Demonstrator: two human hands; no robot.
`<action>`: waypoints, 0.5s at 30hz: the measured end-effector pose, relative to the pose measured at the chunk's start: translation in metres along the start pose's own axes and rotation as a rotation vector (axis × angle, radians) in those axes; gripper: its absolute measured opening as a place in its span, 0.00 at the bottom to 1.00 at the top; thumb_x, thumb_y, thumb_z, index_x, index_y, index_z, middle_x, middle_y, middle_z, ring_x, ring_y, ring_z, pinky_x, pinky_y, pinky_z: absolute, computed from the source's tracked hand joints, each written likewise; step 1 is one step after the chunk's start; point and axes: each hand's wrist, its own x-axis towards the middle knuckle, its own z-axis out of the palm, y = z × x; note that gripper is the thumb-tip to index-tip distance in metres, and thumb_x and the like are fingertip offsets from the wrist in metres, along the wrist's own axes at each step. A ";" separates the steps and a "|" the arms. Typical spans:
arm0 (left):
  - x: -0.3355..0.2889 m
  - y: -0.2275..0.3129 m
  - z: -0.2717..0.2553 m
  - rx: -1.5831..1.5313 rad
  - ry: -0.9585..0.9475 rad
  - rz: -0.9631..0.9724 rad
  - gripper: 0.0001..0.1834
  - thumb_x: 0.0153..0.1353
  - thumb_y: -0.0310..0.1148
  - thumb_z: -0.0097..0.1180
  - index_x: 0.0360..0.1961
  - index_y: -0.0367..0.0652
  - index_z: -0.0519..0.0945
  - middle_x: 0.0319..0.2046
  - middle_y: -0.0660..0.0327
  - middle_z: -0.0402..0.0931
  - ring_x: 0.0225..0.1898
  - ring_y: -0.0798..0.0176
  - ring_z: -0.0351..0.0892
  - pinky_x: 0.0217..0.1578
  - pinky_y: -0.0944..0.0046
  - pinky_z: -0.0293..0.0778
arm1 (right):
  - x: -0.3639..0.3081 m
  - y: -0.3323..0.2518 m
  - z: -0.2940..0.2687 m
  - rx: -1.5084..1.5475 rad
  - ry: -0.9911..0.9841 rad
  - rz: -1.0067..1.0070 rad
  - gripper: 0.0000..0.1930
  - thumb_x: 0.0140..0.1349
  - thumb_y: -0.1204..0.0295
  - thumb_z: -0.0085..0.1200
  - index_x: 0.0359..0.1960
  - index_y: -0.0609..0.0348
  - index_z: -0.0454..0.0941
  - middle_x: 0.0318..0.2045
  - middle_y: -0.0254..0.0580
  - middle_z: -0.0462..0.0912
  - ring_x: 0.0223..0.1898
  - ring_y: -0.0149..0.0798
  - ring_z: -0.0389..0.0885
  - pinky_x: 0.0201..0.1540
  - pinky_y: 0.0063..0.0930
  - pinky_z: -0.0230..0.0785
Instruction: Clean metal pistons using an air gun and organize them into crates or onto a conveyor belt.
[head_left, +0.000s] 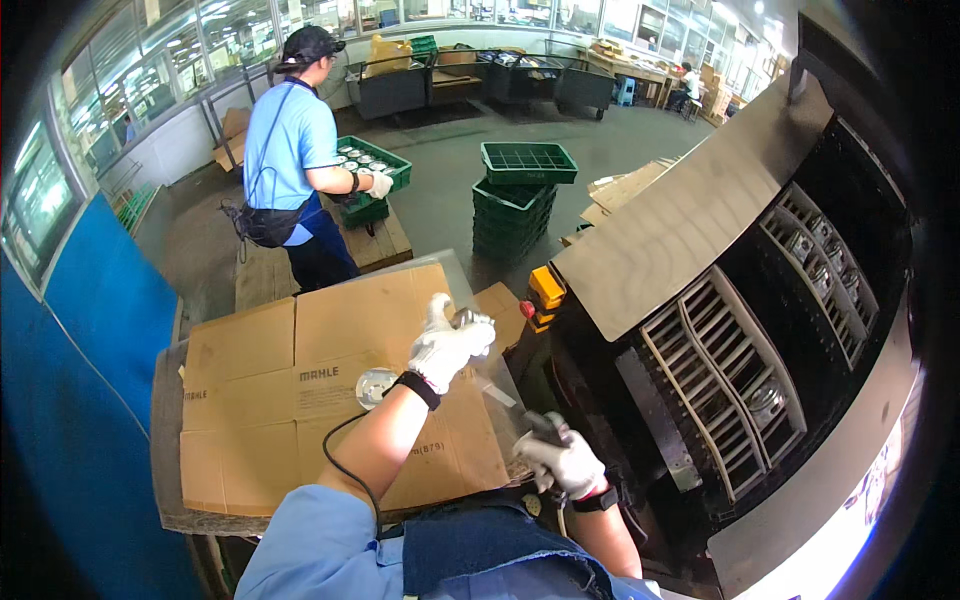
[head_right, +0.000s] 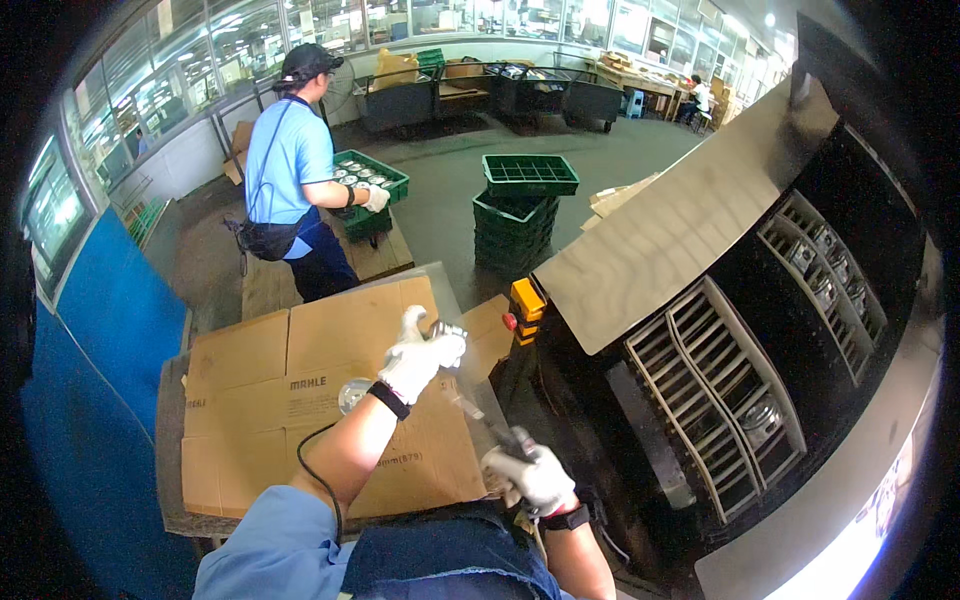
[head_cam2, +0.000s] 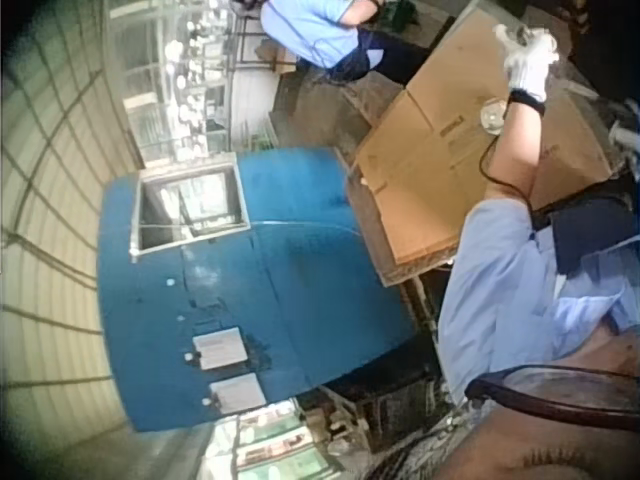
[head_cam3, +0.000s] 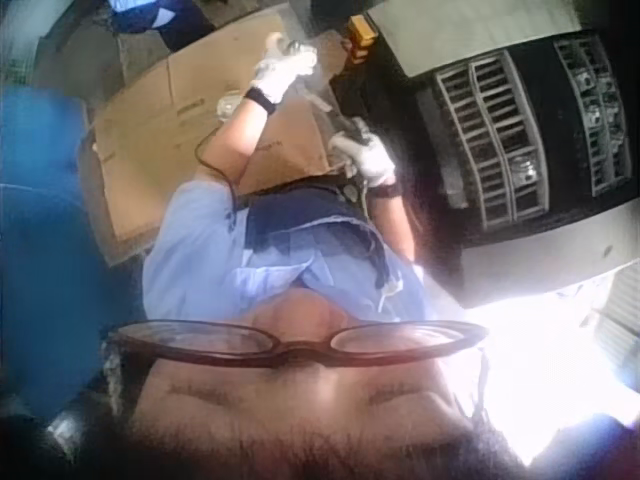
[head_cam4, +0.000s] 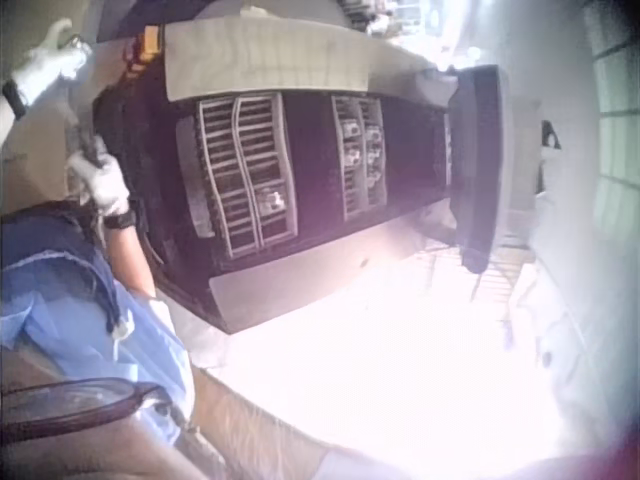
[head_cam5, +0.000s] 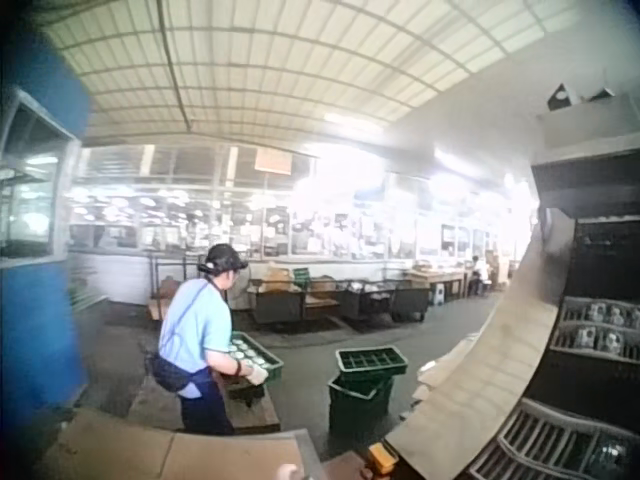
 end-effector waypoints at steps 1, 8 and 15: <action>0.005 -0.008 -0.004 0.224 0.033 0.067 0.39 0.47 0.35 0.70 0.61 0.38 0.69 0.34 0.60 0.78 0.33 0.65 0.81 0.32 0.64 0.80 | 0.006 0.012 -0.001 0.017 -0.128 0.023 0.14 0.61 0.69 0.62 0.46 0.61 0.79 0.24 0.33 0.79 0.14 0.26 0.72 0.15 0.19 0.64; -0.007 0.014 -0.007 1.030 -0.107 -0.107 0.49 0.42 0.56 0.73 0.65 0.51 0.70 0.62 0.43 0.66 0.64 0.38 0.67 0.63 0.44 0.66 | 0.002 0.012 0.025 -0.215 -0.158 0.106 0.14 0.64 0.59 0.61 0.42 0.56 0.80 0.20 0.32 0.75 0.14 0.27 0.69 0.19 0.22 0.65; 0.001 0.026 0.016 1.265 0.007 0.038 0.52 0.47 0.63 0.70 0.68 0.47 0.65 0.67 0.44 0.62 0.67 0.38 0.61 0.65 0.31 0.55 | -0.053 0.000 -0.047 -0.202 0.263 0.075 0.14 0.64 0.59 0.60 0.44 0.53 0.84 0.21 0.29 0.78 0.17 0.25 0.73 0.21 0.22 0.67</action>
